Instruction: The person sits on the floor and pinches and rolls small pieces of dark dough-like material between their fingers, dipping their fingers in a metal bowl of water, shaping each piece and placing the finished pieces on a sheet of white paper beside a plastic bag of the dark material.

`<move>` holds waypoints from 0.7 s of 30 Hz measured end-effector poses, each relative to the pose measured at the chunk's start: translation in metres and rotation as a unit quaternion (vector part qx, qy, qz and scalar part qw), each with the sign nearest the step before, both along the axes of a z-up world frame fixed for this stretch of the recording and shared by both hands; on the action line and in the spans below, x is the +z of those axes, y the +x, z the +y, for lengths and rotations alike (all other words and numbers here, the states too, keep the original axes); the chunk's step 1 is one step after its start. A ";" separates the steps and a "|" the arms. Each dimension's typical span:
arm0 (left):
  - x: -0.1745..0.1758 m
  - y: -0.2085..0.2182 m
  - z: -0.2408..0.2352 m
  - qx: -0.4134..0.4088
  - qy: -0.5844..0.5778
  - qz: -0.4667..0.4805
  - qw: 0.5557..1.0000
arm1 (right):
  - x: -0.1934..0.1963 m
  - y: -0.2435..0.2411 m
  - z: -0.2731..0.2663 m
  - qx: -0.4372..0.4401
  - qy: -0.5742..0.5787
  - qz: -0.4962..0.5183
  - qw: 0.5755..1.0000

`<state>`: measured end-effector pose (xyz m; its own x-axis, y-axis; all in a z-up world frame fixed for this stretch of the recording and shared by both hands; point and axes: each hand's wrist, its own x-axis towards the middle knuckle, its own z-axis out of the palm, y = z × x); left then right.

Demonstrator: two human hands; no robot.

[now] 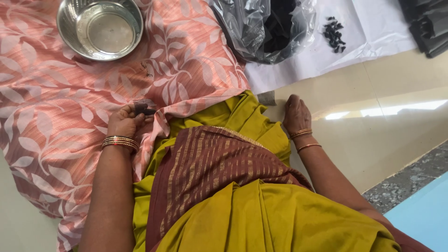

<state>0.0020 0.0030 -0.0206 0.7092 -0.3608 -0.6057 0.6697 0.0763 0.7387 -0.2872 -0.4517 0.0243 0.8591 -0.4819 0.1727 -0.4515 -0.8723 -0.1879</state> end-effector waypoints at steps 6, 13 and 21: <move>-0.035 0.006 0.002 -0.016 -0.002 -0.047 0.999 | -0.024 -0.001 -0.017 0.049 -0.083 -0.017 0.995; -0.046 0.008 0.001 -0.007 -0.009 -0.109 0.994 | 0.083 0.109 0.077 0.131 0.214 -0.291 0.923; 0.001 0.003 -0.004 0.039 -0.075 0.006 0.996 | 0.116 0.242 0.219 0.402 0.220 -0.137 0.878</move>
